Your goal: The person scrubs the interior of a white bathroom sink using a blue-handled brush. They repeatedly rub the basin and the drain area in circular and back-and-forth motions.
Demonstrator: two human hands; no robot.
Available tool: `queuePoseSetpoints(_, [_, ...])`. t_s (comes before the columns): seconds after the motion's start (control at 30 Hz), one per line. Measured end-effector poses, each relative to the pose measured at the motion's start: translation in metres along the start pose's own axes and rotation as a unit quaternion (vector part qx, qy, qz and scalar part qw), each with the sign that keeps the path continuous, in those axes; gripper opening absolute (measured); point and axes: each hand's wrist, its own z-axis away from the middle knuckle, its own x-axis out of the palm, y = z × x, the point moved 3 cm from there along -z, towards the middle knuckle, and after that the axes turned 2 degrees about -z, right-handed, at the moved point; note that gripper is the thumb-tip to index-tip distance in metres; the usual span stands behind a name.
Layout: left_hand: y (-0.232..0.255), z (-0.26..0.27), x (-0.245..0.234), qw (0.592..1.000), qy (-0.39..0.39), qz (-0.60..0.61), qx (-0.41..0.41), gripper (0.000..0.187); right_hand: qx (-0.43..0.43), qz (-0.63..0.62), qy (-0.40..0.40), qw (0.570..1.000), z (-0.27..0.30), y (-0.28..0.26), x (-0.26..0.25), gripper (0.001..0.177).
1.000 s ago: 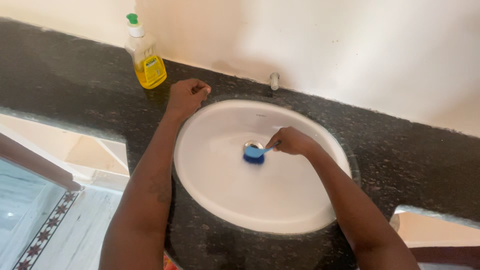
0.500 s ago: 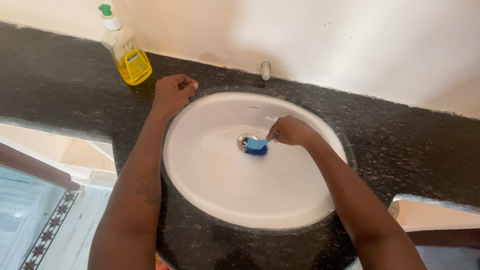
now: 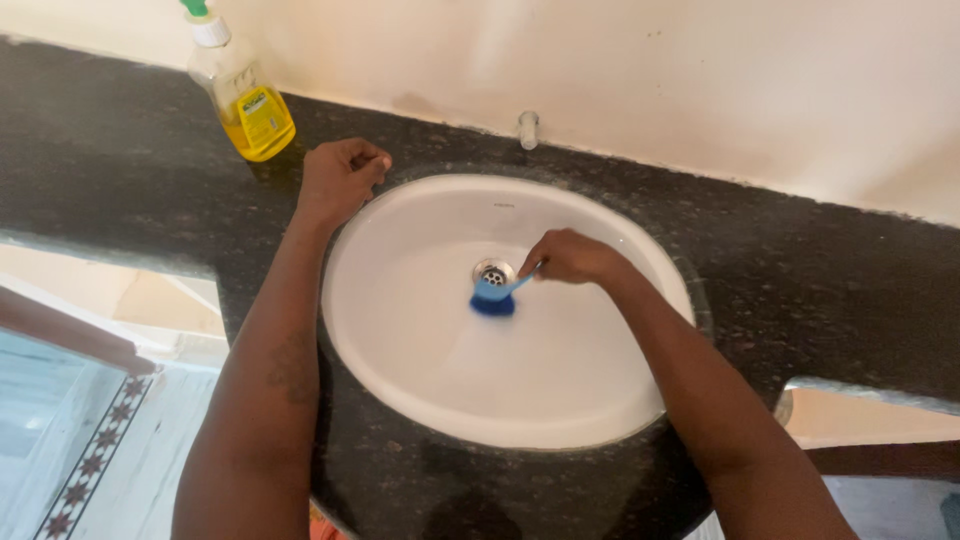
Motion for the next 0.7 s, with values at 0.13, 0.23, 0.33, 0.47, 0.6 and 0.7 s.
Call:
queuePoseSetpoints(0.13, [-0.013, -0.004, 0.002, 0.998, 0.02, -0.018, 0.06, 0.016, -0.034, 0.118, 0.113, 0.986, 0.007, 0.002, -0.015, 0.027])
queuePoseSetpoints(0.23, [-0.026, -0.007, 0.006, 0.975, 0.061, -0.054, 0.209, 0.013, 0.01, 0.046, 0.011, 0.999, 0.007, -0.015, 0.005, 0.028])
queuePoseSetpoints(0.33, [-0.03, -0.016, 0.01, 0.964, 0.088, -0.071, 0.239, 0.013, -0.088, -0.02, 0.019, 0.996, 0.007, -0.048, 0.017, 0.032])
queuePoseSetpoints(0.47, [-0.032, -0.018, 0.014, 0.974, 0.084, -0.05, 0.204, 0.013, -0.219, -0.034, 0.155, 0.963, -0.001, -0.068, 0.032, 0.035])
queuePoseSetpoints(0.6, [-0.027, -0.017, 0.015, 0.975, 0.071, -0.071, 0.2, 0.015, -0.193, 0.049, 0.238, 0.951, -0.016, -0.047, 0.031, 0.032])
queuePoseSetpoints(0.7, [-0.024, -0.015, 0.015, 0.973, 0.083, -0.078, 0.203, 0.014, -0.102, 0.153, 0.217, 0.959, -0.011, -0.02, 0.007, 0.033])
